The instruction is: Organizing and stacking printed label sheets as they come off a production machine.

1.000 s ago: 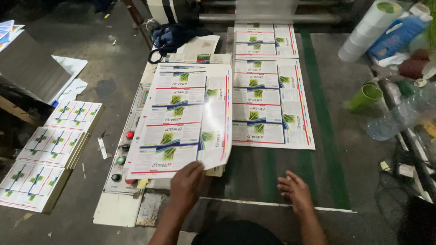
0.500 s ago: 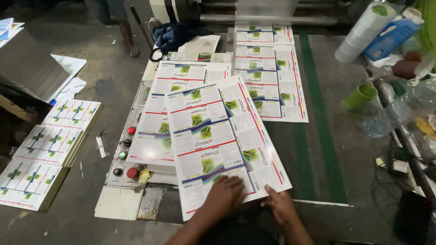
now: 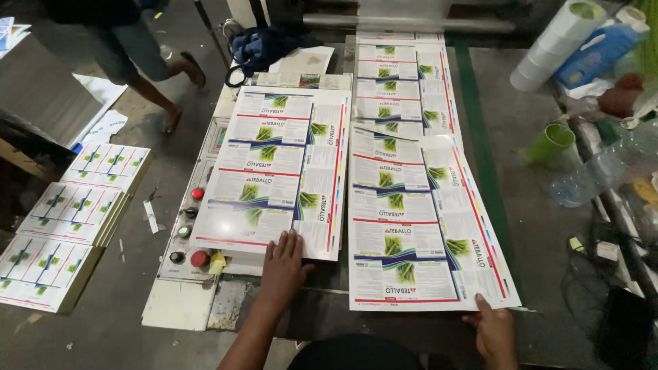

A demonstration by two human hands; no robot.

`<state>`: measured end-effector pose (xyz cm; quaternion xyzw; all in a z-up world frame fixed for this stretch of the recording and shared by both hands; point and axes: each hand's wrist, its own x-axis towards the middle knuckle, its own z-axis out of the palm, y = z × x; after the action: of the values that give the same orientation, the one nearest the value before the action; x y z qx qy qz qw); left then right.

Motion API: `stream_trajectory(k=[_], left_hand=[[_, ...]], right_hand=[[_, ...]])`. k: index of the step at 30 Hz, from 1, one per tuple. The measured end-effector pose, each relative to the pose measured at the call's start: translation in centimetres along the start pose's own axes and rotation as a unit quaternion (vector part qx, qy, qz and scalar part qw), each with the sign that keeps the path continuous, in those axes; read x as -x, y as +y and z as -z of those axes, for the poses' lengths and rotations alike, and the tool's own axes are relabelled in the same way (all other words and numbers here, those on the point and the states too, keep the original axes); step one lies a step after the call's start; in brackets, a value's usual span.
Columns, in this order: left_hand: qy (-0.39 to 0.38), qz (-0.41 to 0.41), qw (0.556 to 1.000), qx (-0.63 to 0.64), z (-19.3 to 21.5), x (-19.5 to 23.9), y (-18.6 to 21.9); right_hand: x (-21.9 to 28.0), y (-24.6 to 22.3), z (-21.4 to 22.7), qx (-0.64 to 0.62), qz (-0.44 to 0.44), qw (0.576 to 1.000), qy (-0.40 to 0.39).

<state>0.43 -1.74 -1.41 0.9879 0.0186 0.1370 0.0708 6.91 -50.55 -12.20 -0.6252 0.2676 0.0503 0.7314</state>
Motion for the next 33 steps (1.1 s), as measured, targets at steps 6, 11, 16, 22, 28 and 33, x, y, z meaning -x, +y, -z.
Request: stream_trajectory(k=[6,11,16,22,28,33], left_hand=[[-0.005,-0.015,1.000,0.027,0.5,-0.3,-1.2],[0.030,-0.046,0.997,0.062,2.0,-1.4,-1.0],[0.021,-0.053,0.996,0.070,2.1,-1.4,-1.1],[0.016,-0.036,0.994,0.097,1.7,-1.1,-1.1],[0.000,-0.014,0.996,0.089,1.2,-1.1,-1.0],[0.013,-0.022,0.996,0.089,1.2,-0.8,-1.1]], right_hand=[[0.0,1.4,-0.4,0.050,0.006,0.998,0.023],[-4.1,3.7,-2.5,0.037,0.013,0.999,-0.006],[-5.8,1.5,-4.6,0.047,0.020,0.998,-0.020],[-6.9,-0.5,-6.8,0.053,0.028,0.997,-0.045],[-14.0,-0.6,-9.8,0.003,0.049,0.994,-0.097],[-15.2,-3.2,-12.2,-0.015,0.021,0.993,-0.114]])
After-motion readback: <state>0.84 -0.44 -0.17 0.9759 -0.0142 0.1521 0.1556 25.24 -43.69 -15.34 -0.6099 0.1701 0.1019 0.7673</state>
